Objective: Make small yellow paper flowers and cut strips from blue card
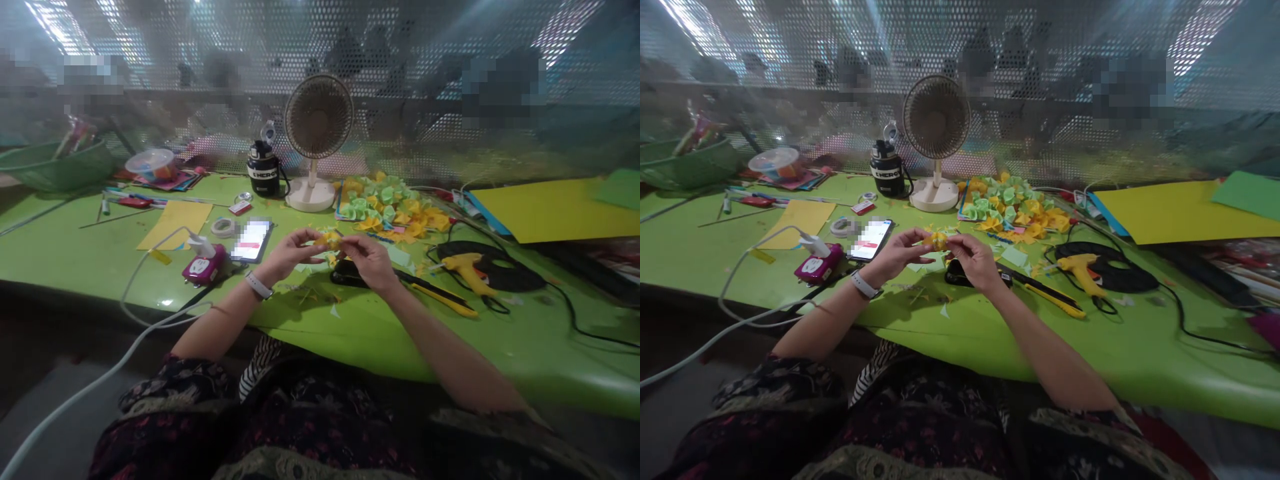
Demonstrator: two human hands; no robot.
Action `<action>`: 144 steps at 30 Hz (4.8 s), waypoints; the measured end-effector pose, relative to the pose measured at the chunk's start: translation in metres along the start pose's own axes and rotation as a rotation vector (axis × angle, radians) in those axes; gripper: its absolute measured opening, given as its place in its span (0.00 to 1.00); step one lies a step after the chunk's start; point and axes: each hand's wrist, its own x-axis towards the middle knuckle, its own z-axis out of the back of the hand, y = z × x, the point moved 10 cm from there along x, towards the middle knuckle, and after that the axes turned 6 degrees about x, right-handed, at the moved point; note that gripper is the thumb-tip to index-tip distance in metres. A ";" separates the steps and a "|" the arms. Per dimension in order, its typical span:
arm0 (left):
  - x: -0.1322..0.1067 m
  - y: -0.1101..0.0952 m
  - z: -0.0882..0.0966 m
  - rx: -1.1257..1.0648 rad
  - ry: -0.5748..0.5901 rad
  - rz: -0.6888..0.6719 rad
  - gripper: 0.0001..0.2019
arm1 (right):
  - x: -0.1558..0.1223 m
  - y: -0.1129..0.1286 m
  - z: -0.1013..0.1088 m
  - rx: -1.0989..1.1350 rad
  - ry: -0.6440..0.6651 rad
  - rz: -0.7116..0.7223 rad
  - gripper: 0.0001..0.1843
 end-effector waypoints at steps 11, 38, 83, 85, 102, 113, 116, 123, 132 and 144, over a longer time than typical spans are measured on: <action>0.001 -0.010 0.015 0.206 -0.192 -0.223 0.23 | -0.019 0.056 -0.008 -0.616 -0.089 0.534 0.10; -0.029 -0.044 -0.016 0.808 -0.265 -0.807 0.09 | -0.017 0.043 -0.010 -0.714 -0.077 0.439 0.04; -0.028 -0.042 -0.017 0.801 -0.228 -0.750 0.09 | -0.013 0.041 -0.011 -0.692 0.007 0.394 0.08; -0.030 -0.043 -0.020 0.818 -0.210 -0.768 0.07 | -0.014 0.043 -0.012 -0.711 0.000 0.400 0.09; -0.035 -0.043 -0.025 0.845 -0.241 -0.876 0.06 | -0.016 0.040 -0.010 -0.717 -0.100 0.417 0.05; -0.032 -0.039 -0.022 0.826 -0.232 -0.849 0.07 | -0.015 0.039 -0.012 -0.691 -0.062 0.421 0.05; -0.033 -0.041 -0.023 0.818 -0.228 -0.869 0.06 | -0.014 0.037 -0.012 -0.680 -0.047 0.401 0.05; -0.032 -0.040 -0.023 0.817 -0.220 -0.871 0.06 | -0.015 0.038 -0.014 -0.691 -0.038 0.425 0.04; -0.033 -0.039 -0.025 0.879 -0.209 -0.838 0.06 | -0.017 0.035 -0.017 -0.744 -0.032 0.436 0.04; -0.034 -0.040 -0.029 0.927 -0.203 -0.828 0.06 | -0.014 0.034 -0.014 -0.757 -0.059 0.384 0.03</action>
